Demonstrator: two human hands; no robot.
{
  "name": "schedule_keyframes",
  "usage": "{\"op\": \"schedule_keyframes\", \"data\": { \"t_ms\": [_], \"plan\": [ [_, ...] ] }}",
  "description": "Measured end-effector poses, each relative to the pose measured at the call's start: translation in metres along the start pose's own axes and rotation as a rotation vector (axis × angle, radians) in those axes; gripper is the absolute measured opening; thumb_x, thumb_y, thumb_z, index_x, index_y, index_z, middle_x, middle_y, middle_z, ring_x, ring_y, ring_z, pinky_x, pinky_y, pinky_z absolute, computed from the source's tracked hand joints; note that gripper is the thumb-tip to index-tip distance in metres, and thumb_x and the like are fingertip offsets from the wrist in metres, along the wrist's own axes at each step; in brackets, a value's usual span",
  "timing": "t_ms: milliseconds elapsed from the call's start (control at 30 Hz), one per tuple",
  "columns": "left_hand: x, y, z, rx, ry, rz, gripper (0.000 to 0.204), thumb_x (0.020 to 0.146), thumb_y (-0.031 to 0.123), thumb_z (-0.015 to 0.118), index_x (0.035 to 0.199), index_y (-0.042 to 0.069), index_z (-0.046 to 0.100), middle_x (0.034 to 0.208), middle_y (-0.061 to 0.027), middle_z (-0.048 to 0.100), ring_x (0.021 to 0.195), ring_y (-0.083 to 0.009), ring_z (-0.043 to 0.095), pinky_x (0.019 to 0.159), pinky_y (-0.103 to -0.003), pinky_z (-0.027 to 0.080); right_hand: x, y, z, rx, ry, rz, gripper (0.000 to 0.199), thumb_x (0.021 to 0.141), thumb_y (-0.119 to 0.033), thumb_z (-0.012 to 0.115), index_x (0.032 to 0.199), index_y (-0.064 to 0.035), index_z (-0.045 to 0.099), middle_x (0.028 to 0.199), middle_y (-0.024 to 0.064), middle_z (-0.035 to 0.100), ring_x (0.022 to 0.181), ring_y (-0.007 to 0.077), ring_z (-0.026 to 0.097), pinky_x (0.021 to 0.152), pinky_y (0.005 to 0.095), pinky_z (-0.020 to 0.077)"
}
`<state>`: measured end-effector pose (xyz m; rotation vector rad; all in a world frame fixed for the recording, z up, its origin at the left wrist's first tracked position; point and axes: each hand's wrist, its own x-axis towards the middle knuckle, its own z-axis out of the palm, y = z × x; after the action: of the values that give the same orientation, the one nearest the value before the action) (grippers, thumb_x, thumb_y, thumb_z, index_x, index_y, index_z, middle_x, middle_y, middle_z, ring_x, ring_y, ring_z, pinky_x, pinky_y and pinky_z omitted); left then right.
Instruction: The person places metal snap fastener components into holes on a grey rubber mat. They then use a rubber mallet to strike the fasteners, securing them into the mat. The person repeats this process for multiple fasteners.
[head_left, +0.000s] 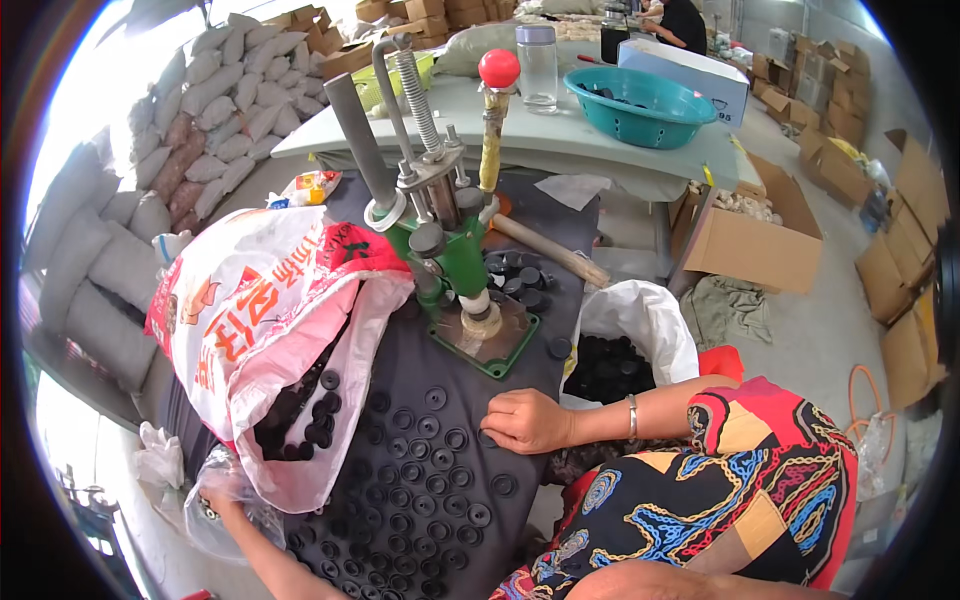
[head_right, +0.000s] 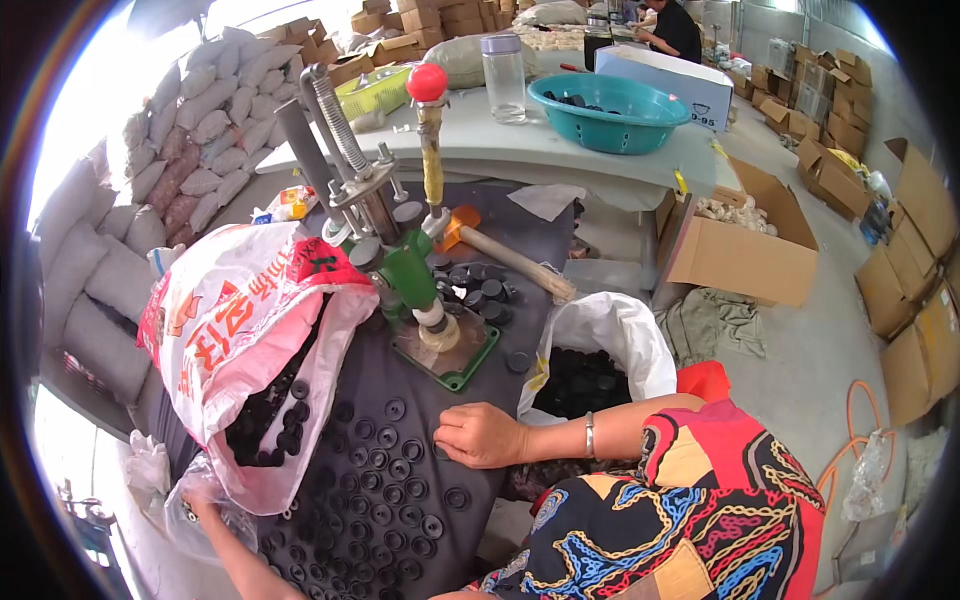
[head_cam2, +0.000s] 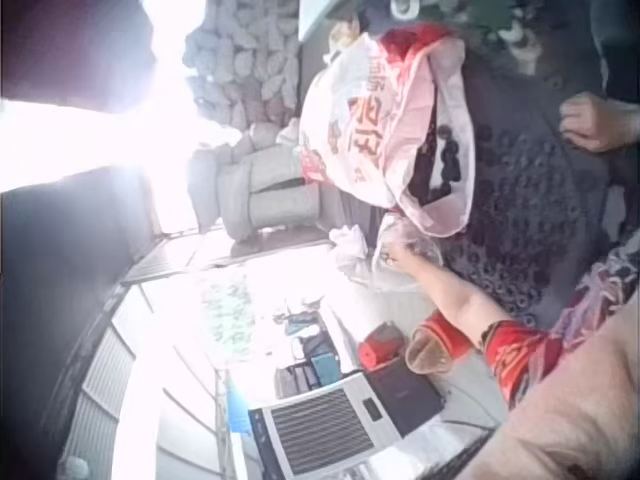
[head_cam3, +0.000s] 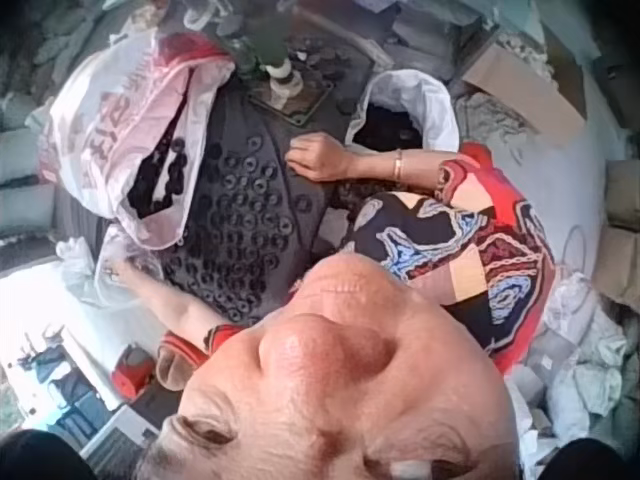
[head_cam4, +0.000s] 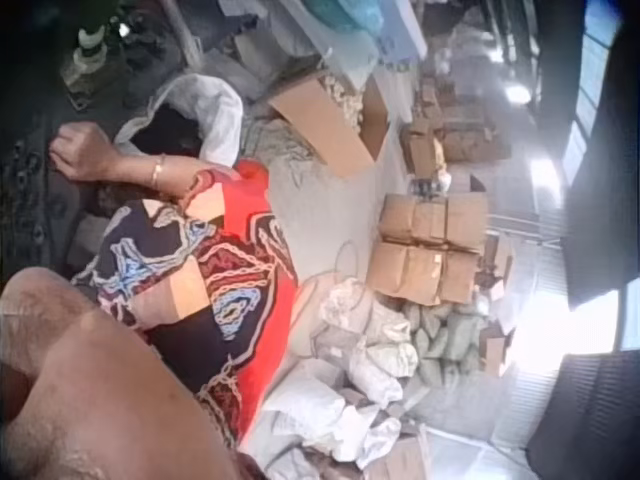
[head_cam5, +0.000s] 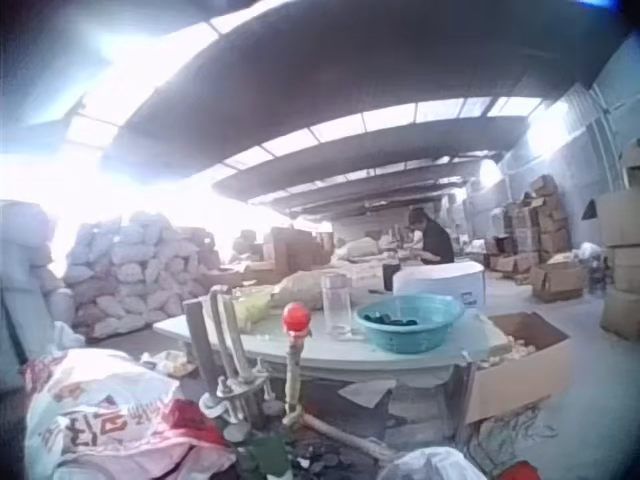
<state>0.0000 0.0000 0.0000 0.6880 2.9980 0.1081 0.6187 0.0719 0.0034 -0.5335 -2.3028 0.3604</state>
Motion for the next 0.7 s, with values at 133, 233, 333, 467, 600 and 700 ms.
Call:
{"op": "schedule_keyframes", "data": {
  "t_ms": [133,233,333,467,600,700],
  "plan": [
    [0.007,0.022,-0.022,0.036,0.153,0.006,0.096,0.067,0.069,0.065,0.14,0.013,0.04,0.145,-0.0207,0.032,0.132,-0.0377,0.037,0.105,-0.055,0.033,0.02,0.014,0.006,-0.016,0.053,-0.04,0.011,0.074,-0.009,0.066,0.078,-0.0039,0.057,0.073,0.0069,0.046,0.067,0.0235,0.055,0.061,0.0353,0.0467],
    [0.003,-0.003,-0.026,0.09,0.225,-0.062,0.09,0.067,0.065,0.066,0.138,0.014,0.042,0.142,-0.0195,0.037,0.129,-0.037,0.041,0.101,-0.055,0.036,0.023,0.009,0.015,0.016,0.056,-0.056,0.011,0.074,-0.009,0.066,0.077,-0.0037,0.056,0.073,0.007,0.046,0.067,0.0237,0.054,0.061,0.0355,0.0463],
    [0.014,0.016,-0.025,0.094,0.183,-0.08,0.085,0.069,0.061,0.066,0.136,0.015,0.044,0.14,-0.0177,0.042,0.125,-0.0365,0.046,0.098,-0.056,0.038,0.023,0.013,0.01,-0.021,0.053,-0.047,0.012,0.074,-0.009,0.065,0.076,-0.0036,0.055,0.073,0.0072,0.046,0.067,0.024,0.054,0.06,0.0358,0.0462],
    [0.009,0.042,-0.025,0.115,0.226,-0.051,0.062,0.076,0.05,0.061,0.126,0.014,0.054,0.129,-0.0164,0.053,0.117,-0.037,0.054,0.094,-0.055,0.043,0.023,0.016,0.006,-0.021,0.052,-0.034,0.012,0.073,-0.008,0.065,0.075,-0.0036,0.055,0.072,0.0076,0.046,0.066,0.0245,0.054,0.06,0.0363,0.046],
    [-0.018,0.037,-0.042,0.026,0.24,0.058,0.045,0.08,0.043,0.057,0.111,0.011,0.064,0.112,-0.0177,0.065,0.103,-0.0386,0.062,0.086,-0.051,0.049,0.021,0.016,0.015,0.003,0.075,-0.037,0.012,0.072,-0.008,0.065,0.074,-0.0037,0.054,0.072,0.0077,0.045,0.065,0.0245,0.054,0.06,0.0364,0.046],
    [-0.027,0.044,-0.043,0.058,0.322,0.088,0.043,0.081,0.044,0.055,0.105,0.01,0.067,0.103,-0.0187,0.067,0.093,-0.0399,0.065,0.081,-0.051,0.051,0.022,0.014,0.012,-0.008,0.081,-0.034,0.013,0.072,-0.008,0.065,0.074,-0.0039,0.053,0.072,0.0076,0.045,0.065,0.0241,0.054,0.06,0.0361,0.046]
  ]
}}
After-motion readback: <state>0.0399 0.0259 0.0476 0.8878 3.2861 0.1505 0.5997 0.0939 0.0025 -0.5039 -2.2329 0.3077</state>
